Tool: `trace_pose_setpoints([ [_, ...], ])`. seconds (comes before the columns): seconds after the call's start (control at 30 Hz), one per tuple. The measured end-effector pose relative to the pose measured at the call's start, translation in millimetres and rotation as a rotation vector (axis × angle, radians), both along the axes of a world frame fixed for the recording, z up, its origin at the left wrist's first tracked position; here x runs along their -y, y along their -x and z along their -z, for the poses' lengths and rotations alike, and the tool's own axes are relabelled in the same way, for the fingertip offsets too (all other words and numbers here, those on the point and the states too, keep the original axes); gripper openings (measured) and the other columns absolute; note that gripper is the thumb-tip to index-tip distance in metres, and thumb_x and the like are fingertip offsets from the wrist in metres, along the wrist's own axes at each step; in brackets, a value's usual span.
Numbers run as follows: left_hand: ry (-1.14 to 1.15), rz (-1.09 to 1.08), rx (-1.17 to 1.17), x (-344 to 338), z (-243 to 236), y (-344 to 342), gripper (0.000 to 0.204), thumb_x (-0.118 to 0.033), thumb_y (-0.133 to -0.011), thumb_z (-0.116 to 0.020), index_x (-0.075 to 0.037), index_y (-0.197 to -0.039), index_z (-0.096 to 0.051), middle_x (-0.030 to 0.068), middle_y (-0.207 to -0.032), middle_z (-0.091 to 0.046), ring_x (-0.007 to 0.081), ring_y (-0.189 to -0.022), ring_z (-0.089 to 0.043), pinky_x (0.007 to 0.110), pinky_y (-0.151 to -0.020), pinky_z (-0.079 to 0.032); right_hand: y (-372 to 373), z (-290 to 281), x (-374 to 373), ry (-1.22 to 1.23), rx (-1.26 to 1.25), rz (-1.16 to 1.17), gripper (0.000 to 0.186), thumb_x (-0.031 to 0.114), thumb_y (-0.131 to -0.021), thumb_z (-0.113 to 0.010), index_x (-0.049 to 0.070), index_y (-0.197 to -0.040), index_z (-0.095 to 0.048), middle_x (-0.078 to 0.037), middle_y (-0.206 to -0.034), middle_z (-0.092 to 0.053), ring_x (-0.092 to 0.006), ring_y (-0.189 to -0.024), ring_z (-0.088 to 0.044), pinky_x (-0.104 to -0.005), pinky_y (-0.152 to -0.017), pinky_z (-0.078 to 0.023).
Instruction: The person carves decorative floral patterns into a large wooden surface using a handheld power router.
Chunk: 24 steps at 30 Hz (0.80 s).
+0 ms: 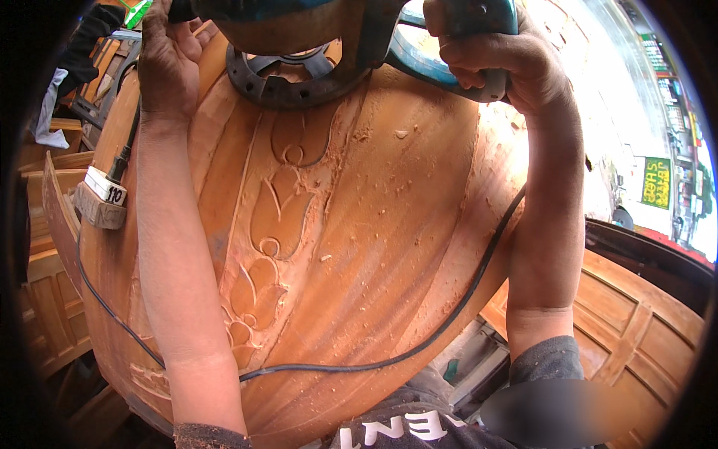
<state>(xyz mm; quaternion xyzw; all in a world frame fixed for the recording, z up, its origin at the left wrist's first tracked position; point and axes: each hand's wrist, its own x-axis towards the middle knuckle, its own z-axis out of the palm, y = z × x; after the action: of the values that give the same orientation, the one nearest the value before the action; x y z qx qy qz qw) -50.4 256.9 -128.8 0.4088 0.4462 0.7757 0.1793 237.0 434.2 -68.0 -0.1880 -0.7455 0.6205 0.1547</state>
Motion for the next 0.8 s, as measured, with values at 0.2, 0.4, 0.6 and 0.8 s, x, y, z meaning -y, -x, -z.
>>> trace_pose_setpoints([
  [0.2,-0.155,0.317,0.400,0.6,25.4,66.0,0.065,-0.058,-0.106,-0.048,-0.012,-0.151,-0.047,-0.0030,-0.136,-0.060,0.0109,-0.120,-0.056,0.034,-0.097,-0.041,4.2,1.8,-2.1,0.052,0.015,-0.037,0.052,0.009,-0.071,-0.068,-0.004,-0.121,-0.063,-0.007,-0.072,-0.059,-0.0117,-0.052,-0.052,-0.0262,-0.051,-0.042],
  [0.4,-0.186,0.246,0.558,4.6,22.8,53.2,0.057,-0.058,-0.105,-0.052,-0.015,-0.143,-0.055,-0.0078,-0.123,-0.063,0.0059,-0.106,-0.056,0.029,-0.086,-0.042,3.1,0.8,4.9,-0.002,0.003,0.000,0.053,0.011,-0.070,-0.070,-0.004,-0.121,-0.063,-0.006,-0.073,-0.061,-0.0123,-0.054,-0.054,-0.0270,-0.052,-0.043],
  [0.6,-0.073,0.114,0.096,5.3,-2.4,-2.2,0.068,-0.063,-0.104,-0.049,-0.012,-0.149,-0.049,-0.0021,-0.133,-0.062,0.0116,-0.118,-0.057,0.034,-0.096,-0.043,-2.3,4.0,-6.2,-0.030,0.021,-0.038,0.053,0.011,-0.071,-0.071,-0.004,-0.121,-0.063,-0.007,-0.074,-0.061,-0.0126,-0.055,-0.055,-0.0275,-0.052,-0.044],
  [0.8,-0.020,0.017,0.056,6.9,-6.8,-0.2,0.076,-0.066,-0.104,-0.046,-0.008,-0.153,-0.043,0.0028,-0.140,-0.059,0.0170,-0.130,-0.054,0.041,-0.108,-0.041,-0.5,2.4,-4.9,0.050,-0.013,-0.077,0.053,0.009,-0.072,-0.071,-0.004,-0.123,-0.062,-0.008,-0.076,-0.061,-0.0118,-0.053,-0.051,-0.0274,-0.051,-0.044],
])
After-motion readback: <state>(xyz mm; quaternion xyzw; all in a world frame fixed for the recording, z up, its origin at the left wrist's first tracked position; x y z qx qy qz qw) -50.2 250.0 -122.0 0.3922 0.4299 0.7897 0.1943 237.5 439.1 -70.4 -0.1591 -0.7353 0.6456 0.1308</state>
